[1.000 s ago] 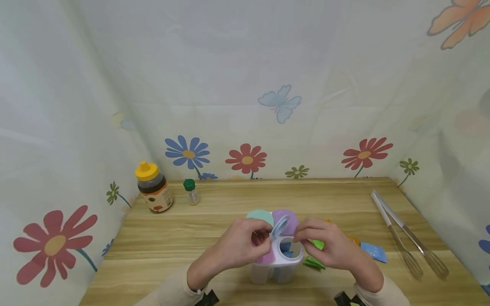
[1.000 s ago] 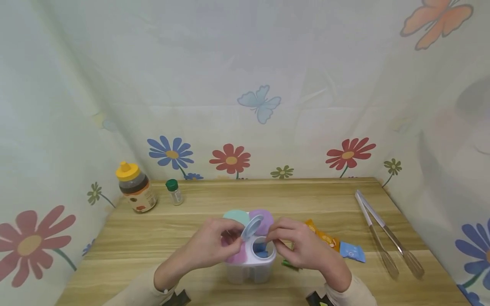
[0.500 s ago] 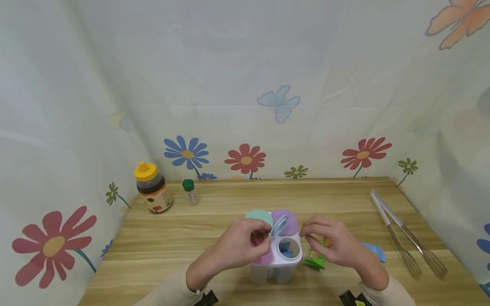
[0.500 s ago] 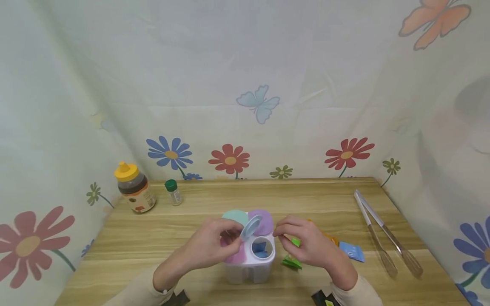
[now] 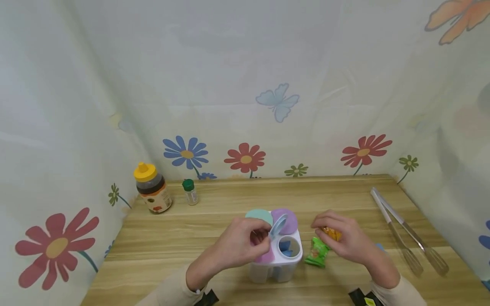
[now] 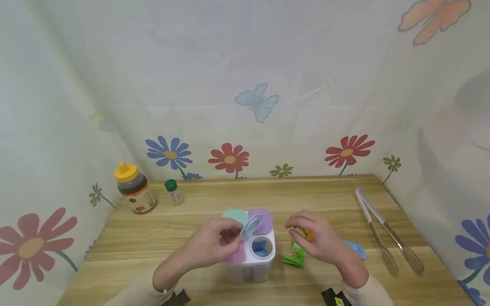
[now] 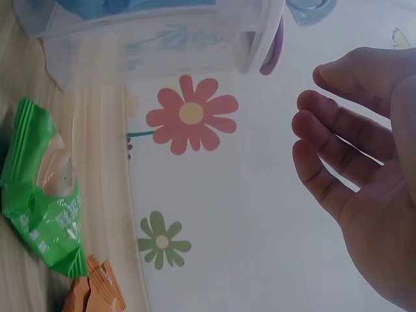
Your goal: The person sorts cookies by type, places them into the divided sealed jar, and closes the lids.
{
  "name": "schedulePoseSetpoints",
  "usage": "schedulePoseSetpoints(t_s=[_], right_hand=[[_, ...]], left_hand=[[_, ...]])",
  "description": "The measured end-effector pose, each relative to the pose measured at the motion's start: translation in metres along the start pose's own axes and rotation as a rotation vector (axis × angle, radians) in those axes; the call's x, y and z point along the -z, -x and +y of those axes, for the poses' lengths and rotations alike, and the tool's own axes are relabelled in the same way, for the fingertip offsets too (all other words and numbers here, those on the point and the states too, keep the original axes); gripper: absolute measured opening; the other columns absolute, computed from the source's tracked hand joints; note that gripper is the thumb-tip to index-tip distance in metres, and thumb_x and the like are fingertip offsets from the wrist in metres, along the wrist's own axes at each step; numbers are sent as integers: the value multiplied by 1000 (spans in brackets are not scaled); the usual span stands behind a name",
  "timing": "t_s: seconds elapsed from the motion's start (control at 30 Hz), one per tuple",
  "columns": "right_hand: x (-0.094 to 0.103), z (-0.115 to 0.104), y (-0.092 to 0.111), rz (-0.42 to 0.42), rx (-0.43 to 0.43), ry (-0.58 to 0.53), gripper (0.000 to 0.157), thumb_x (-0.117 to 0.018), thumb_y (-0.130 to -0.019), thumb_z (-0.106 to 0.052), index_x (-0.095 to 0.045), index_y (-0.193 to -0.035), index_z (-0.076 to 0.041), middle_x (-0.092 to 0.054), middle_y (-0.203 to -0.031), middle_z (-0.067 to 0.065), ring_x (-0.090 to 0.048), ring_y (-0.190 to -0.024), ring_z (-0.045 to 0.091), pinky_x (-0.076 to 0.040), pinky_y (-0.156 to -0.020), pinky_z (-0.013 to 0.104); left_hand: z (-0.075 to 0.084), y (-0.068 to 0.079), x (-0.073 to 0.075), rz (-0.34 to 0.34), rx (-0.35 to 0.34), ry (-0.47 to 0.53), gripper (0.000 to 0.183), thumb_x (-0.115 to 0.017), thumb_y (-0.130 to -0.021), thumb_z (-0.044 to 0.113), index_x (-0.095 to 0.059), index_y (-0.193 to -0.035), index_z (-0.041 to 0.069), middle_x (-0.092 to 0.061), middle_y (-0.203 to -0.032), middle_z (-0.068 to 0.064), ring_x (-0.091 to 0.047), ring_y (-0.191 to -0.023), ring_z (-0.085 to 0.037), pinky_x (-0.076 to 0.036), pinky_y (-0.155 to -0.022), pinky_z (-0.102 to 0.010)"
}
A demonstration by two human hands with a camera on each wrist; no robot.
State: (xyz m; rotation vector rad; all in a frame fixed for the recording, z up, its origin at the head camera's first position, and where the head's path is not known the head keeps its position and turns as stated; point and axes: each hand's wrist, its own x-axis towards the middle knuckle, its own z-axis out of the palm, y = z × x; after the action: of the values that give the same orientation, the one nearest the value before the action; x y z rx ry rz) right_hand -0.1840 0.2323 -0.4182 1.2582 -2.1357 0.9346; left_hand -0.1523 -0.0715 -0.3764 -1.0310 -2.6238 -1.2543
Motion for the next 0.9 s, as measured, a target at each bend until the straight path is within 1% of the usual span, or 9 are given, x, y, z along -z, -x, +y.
schedulePoseSetpoints(t_s=[0.07, 0.2, 0.33, 0.5, 0.7, 0.73, 0.9], right_hand=[[3, 1, 2, -8, -37, 20, 38, -73, -73, 8, -70, -100, -19, -67, -98, -5, -64, -85, 9, -51, -77, 14], [8, 2, 6, -35, -113, 47, 34, -74, -77, 4, -69, -101, -21, -68, -97, -4, -64, -85, 11, -50, -78, 13], [11, 5, 10, -51, -167, 95, 33, -75, -77, 1, -69, -100, -22, -68, -98, -5, -64, -87, 9, -51, -77, 14], [14, 8, 14, -31, -192, 157, 35, -78, -75, 1, -69, -99, -23, -69, -97, -5, -65, -85, 10, -53, -75, 17], [17, 13, 23, -19, -249, 208, 36, -81, -73, -1, -69, -100, -22, -69, -98, -5, -65, -85, 11, -56, -71, 27], [18, 14, 24, -15, -254, 217, 35, -81, -73, -1, -69, -99, -21, -69, -98, -6, -65, -84, 12, -56, -71, 27], [21, 18, 32, 6, -258, 264, 34, -81, -71, 0, -69, -98, -17, -69, -98, -5, -65, -82, 12, -53, -73, 19]], left_hand=[[0, 0, 0, -1, 2, 1, 13, -69, -82, 10, -72, -95, 9, -63, -76, 7, -56, -66, 0, -53, -62, -16], [0, 0, 0, -4, 6, 2, 13, -69, -83, 11, -72, -95, 8, -63, -76, 7, -56, -66, -1, -53, -62, -16], [0, 0, 0, -3, 5, -5, 13, -69, -82, 11, -72, -94, 8, -63, -76, 7, -56, -66, -1, -52, -62, -16], [0, 0, 1, -5, 14, -8, 13, -69, -83, 11, -72, -95, 9, -63, -77, 7, -56, -66, -1, -52, -62, -16], [1, 0, 1, -16, 33, -3, 14, -69, -83, 12, -72, -96, 10, -63, -77, 7, -57, -67, -2, -53, -63, -16], [1, 0, 1, -17, 36, -3, 14, -69, -83, 12, -72, -96, 10, -63, -78, 7, -57, -67, -2, -53, -63, -16], [2, 0, 1, -13, 32, -3, 13, -69, -83, 12, -72, -96, 9, -63, -77, 7, -57, -67, -2, -53, -63, -16]])
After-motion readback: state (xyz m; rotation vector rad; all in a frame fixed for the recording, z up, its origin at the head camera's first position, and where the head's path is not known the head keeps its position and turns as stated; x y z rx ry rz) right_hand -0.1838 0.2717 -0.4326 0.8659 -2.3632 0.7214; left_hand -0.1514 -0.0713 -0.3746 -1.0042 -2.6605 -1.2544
